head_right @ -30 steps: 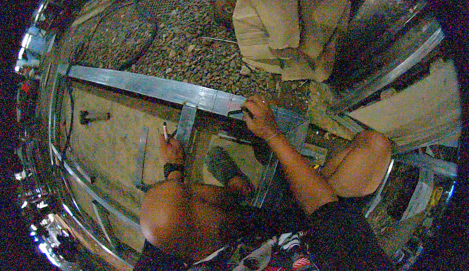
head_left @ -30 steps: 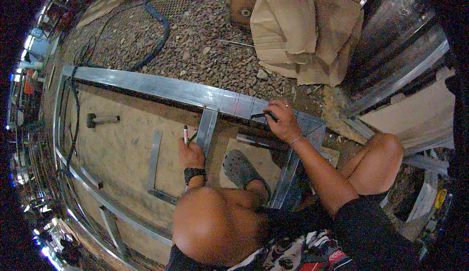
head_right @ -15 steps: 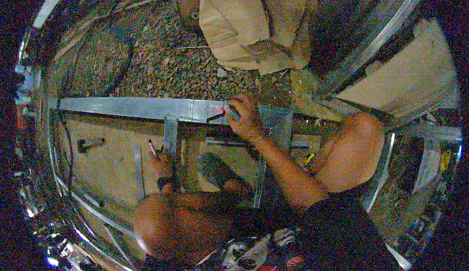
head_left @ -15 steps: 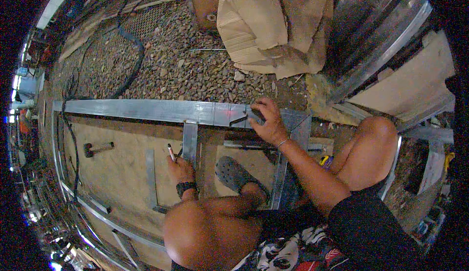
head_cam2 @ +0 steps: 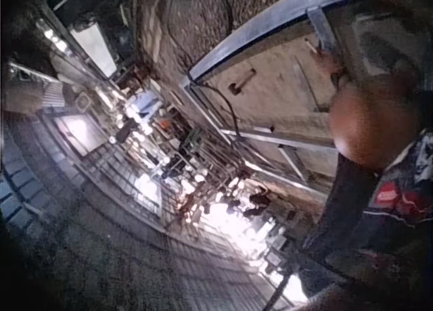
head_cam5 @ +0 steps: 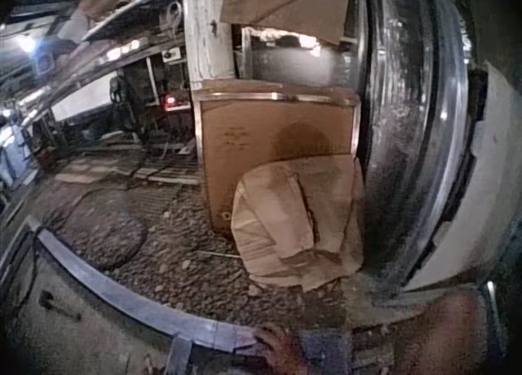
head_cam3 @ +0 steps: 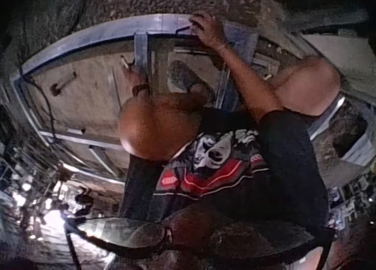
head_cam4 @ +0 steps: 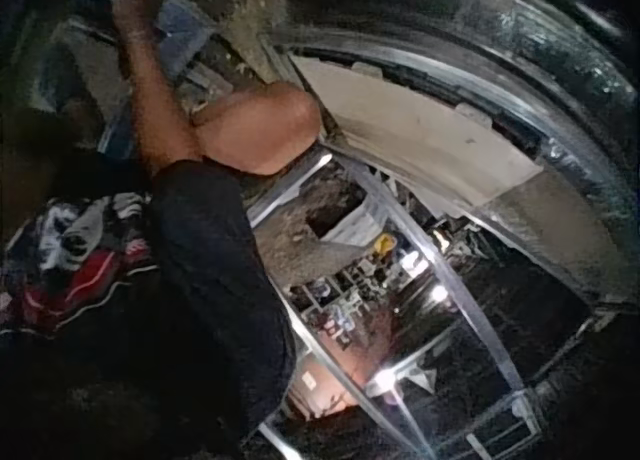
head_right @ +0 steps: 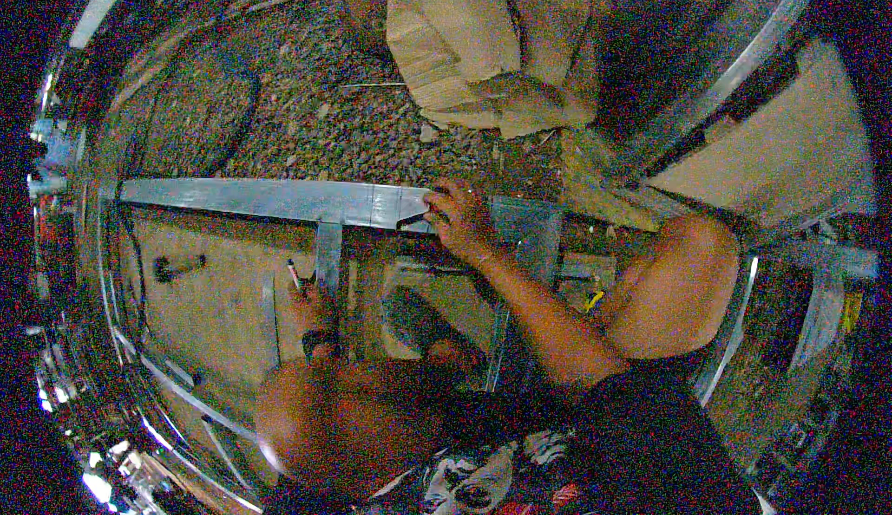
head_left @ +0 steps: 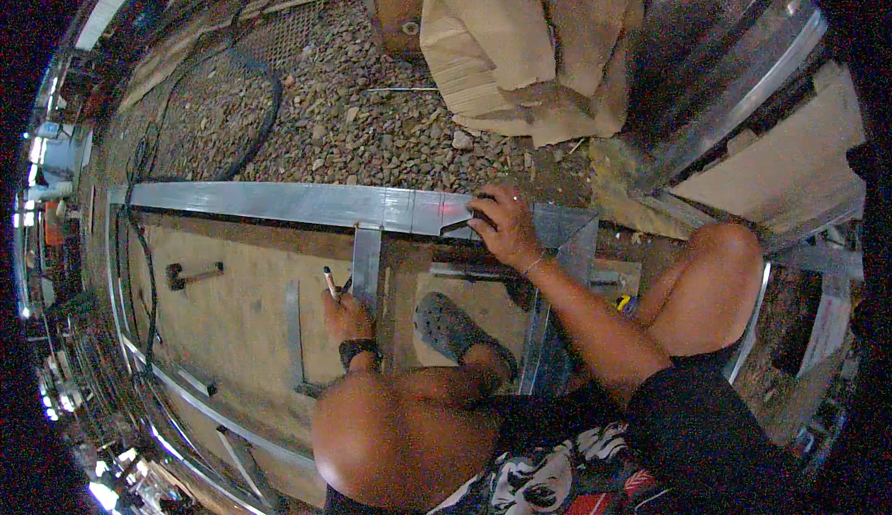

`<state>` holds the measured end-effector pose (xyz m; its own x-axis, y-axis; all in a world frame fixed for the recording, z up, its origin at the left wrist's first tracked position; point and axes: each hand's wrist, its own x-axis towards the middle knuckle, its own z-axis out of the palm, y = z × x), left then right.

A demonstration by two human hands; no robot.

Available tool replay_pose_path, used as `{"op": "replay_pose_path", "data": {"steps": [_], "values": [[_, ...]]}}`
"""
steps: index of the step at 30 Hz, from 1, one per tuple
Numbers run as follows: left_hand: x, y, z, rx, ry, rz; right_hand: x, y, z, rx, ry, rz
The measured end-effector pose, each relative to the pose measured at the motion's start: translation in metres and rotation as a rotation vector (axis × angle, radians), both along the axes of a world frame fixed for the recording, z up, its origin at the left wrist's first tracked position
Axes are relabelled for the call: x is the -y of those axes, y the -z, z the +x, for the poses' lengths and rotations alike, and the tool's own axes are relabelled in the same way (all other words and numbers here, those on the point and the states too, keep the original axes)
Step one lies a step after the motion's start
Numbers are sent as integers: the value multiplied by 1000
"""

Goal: The person measures and marks a metal frame using a tape measure, marker, and square tool. They repeatedly measure distances, mark points, and draw lines on the frame to prepare for cutting or assembly.

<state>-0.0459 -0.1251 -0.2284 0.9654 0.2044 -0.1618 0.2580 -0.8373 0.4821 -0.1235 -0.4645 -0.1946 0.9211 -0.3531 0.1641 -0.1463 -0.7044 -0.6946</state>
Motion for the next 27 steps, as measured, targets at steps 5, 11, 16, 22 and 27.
{"op": "replay_pose_path", "data": {"steps": [5, 11, 16, 22, 27], "values": [[-9, 6, -5, 83, 7, 15, 10, 7, -21, 113, 76, 67], [11, -14, 2, -72, 42, -17, 22, 5, -37, 77, 104, 71], [-20, 22, -1, 91, -6, -50, 12, 3, -35, 95, 63, 48], [-33, 46, 2, 270, 20, -83, 10, 7, -33, 128, 25, 53], [-17, 27, 1, 113, 31, 8, 13, 8, -34, 138, 46, 24]]}}
